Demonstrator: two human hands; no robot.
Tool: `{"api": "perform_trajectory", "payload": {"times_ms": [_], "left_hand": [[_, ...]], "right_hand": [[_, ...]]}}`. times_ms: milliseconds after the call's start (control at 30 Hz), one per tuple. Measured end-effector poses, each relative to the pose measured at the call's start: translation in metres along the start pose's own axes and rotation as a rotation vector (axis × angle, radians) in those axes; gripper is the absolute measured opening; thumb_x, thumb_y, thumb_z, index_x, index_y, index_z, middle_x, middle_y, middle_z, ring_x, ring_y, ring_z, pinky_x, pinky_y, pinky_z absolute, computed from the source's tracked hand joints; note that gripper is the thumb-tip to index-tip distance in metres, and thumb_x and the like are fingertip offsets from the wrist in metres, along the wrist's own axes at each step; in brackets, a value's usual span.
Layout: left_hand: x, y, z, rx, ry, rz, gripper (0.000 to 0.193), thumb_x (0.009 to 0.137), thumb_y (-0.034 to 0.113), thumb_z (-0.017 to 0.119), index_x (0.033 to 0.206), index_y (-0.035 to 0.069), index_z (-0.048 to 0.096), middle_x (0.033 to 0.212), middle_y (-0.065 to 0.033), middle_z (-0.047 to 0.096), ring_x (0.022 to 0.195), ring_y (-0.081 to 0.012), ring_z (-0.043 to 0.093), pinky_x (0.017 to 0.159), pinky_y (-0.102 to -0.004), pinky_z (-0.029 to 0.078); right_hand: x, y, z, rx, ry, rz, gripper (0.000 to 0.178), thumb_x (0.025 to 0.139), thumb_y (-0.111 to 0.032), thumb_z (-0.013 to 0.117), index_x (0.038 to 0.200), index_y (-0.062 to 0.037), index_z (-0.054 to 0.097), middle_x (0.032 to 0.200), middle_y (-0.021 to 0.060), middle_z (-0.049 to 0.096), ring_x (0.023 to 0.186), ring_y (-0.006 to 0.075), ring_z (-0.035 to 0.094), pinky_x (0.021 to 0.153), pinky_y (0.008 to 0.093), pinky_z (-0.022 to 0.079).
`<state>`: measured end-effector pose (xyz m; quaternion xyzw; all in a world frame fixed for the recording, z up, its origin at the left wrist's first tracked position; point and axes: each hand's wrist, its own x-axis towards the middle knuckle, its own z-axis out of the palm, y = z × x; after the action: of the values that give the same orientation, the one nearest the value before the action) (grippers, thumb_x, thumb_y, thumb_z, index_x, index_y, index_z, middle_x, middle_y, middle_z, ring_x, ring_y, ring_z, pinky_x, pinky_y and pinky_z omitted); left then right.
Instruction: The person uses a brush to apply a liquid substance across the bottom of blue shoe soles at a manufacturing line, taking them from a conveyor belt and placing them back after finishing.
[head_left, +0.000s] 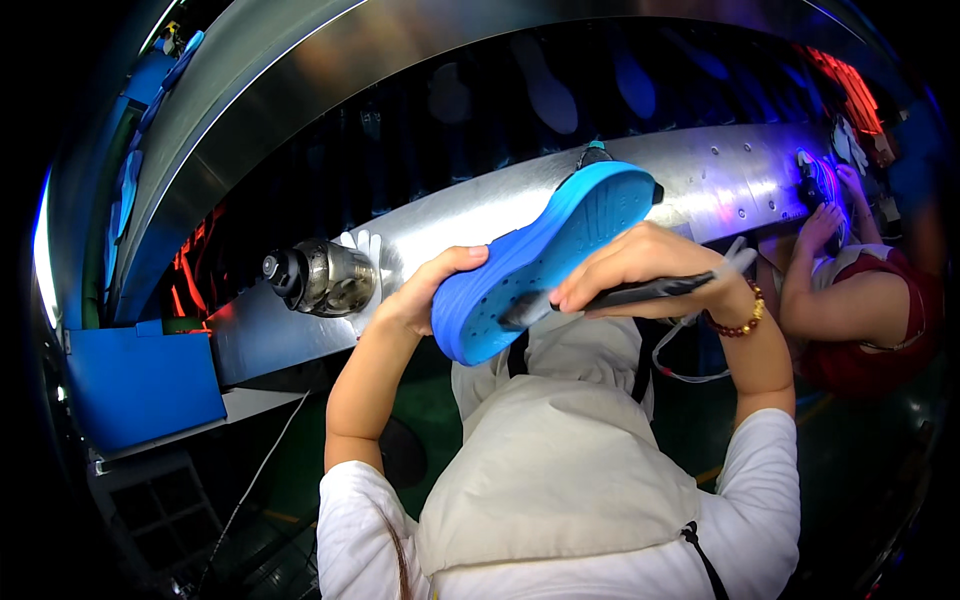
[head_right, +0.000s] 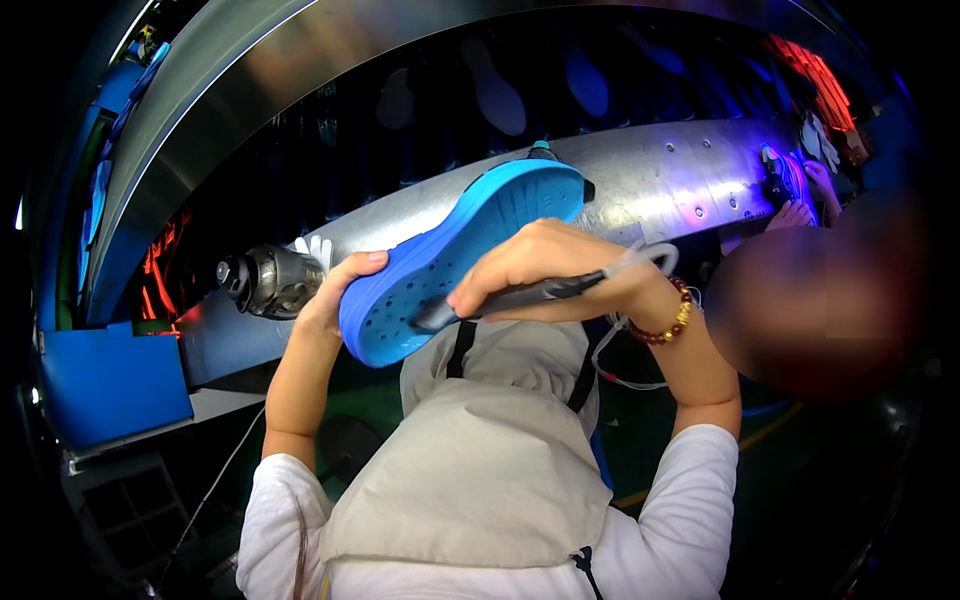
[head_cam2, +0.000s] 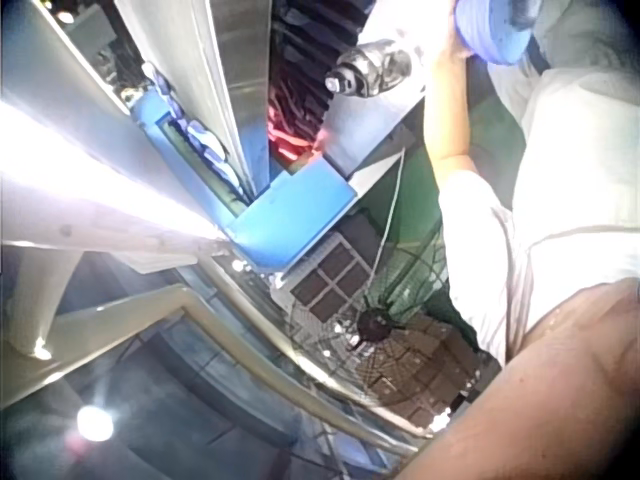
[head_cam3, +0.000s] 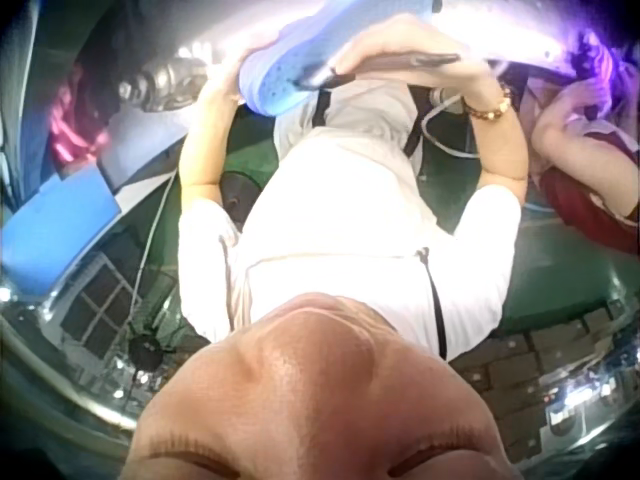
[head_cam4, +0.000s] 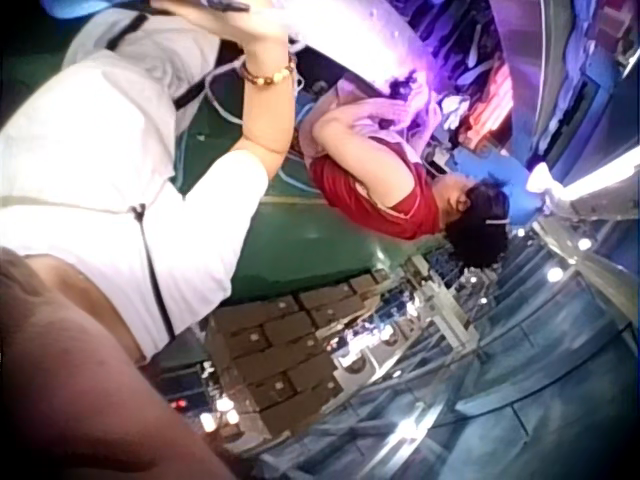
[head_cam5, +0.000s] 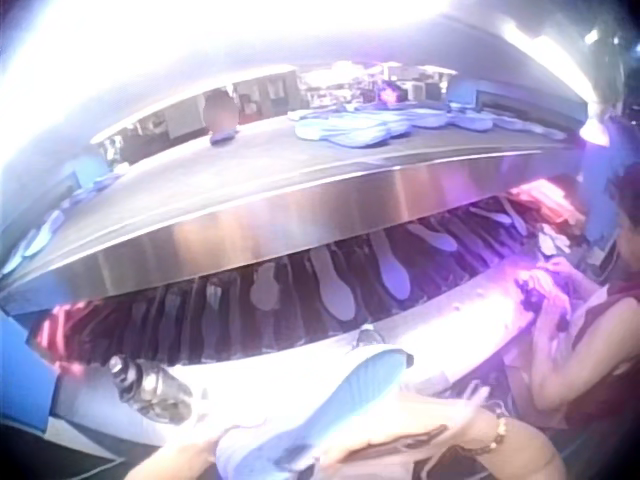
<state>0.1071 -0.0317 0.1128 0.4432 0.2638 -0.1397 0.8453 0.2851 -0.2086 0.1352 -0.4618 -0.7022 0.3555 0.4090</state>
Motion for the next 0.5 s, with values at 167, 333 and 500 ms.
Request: {"api": "perform_trajectory", "payload": {"times_ms": [167,333,500], "left_hand": [[-0.005,-0.006,-0.016,0.013,0.060,-0.012,0.067,0.076,0.043,0.055,0.121,-0.004,0.043,0.112,-0.0201,0.053,0.094,-0.0248,0.056,0.084,-0.0323,0.044],[-0.014,-0.004,-0.019,-0.081,0.098,0.092,0.061,0.076,0.038,0.055,0.120,-0.004,0.045,0.112,-0.0183,0.054,0.096,-0.0238,0.055,0.086,-0.0316,0.042],[-0.016,-0.011,-0.046,-0.275,0.097,0.115,0.057,0.072,0.032,0.059,0.116,-0.003,0.050,0.110,-0.0159,0.056,0.098,-0.0245,0.055,0.088,-0.0318,0.041]], "right_hand": [[-0.008,-0.012,-0.007,-0.144,-0.143,0.046,0.016,0.076,-0.007,0.060,0.091,-0.0039,0.063,0.090,0.0109,0.065,0.086,0.0244,0.062,0.071,0.0299,0.049],[-0.009,0.016,-0.003,0.022,0.071,-0.042,0.019,0.073,-0.003,0.063,0.092,-0.0014,0.062,0.092,0.0120,0.064,0.087,0.0245,0.062,0.076,0.0299,0.049],[-0.021,0.009,-0.006,0.075,0.122,0.015,0.021,0.070,0.002,0.065,0.091,-0.0005,0.063,0.092,0.0122,0.065,0.087,0.0218,0.063,0.079,0.0291,0.049]]}}
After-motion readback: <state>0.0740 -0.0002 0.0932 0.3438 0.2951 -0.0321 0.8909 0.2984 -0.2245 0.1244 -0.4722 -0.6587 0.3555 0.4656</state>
